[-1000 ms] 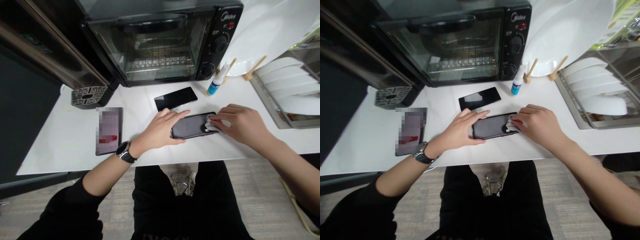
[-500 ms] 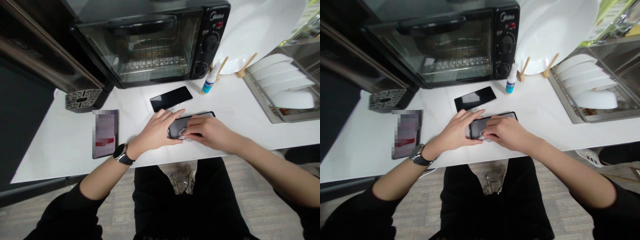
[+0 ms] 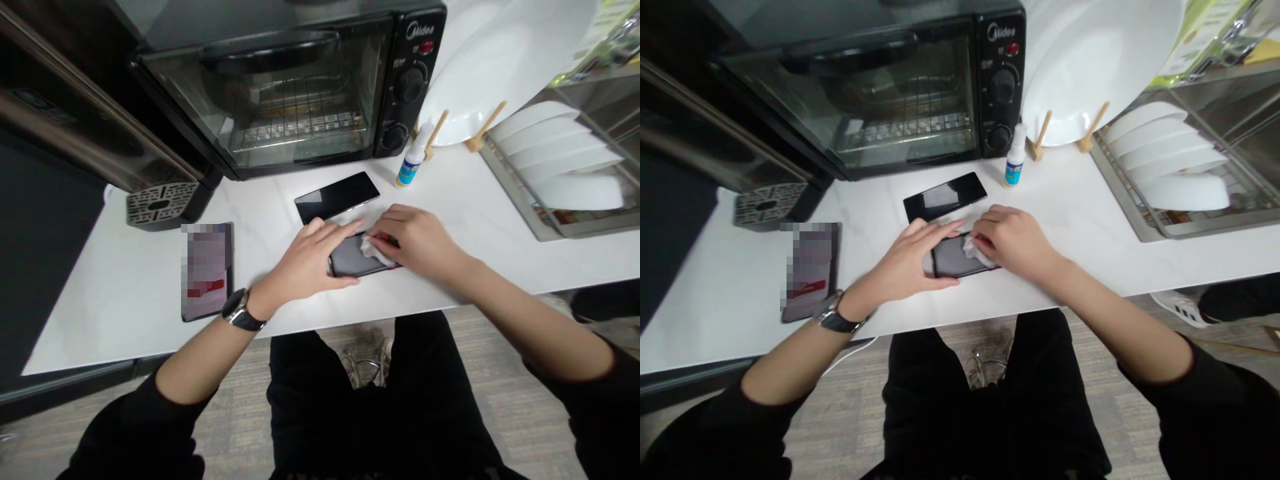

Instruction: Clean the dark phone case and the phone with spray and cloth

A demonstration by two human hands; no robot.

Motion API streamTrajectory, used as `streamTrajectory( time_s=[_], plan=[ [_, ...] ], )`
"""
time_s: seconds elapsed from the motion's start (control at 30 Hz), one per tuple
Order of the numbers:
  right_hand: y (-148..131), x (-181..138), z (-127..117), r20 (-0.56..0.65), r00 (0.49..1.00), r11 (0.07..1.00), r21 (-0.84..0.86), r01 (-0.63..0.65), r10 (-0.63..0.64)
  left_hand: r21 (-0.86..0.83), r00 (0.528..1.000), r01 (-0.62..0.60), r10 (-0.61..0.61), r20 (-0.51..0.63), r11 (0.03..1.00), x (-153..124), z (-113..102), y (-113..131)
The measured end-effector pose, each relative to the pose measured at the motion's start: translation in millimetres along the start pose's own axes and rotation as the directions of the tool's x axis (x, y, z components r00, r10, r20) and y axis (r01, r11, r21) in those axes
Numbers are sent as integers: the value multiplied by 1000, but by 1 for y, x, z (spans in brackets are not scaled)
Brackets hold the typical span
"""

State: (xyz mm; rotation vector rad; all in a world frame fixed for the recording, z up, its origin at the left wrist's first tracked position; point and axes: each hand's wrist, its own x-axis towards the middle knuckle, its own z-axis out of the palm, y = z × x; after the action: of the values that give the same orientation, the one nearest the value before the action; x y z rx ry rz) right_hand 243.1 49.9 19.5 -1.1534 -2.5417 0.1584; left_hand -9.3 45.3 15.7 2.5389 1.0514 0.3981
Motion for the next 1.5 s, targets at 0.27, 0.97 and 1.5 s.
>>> streamTrajectory(
  time_s=[0.27, 0.97, 1.5],
  plan=[
    [-26, 11, 17, 46, 967, 937, 263, 231, -251, 14, 999, 45, -45, -9, 999, 0, 0, 0],
    [-34, 15, 17, 75, 969, 956, 196, 217, -235, -2, 999, 48, -48, -8, 999, -2, 0, -1],
    [-7, 7, 5, 20, 1000, 996, -92, -17, 19, -19, 1000, 11, -11, 1, 1000, 3, -1, -1]
  ],
)
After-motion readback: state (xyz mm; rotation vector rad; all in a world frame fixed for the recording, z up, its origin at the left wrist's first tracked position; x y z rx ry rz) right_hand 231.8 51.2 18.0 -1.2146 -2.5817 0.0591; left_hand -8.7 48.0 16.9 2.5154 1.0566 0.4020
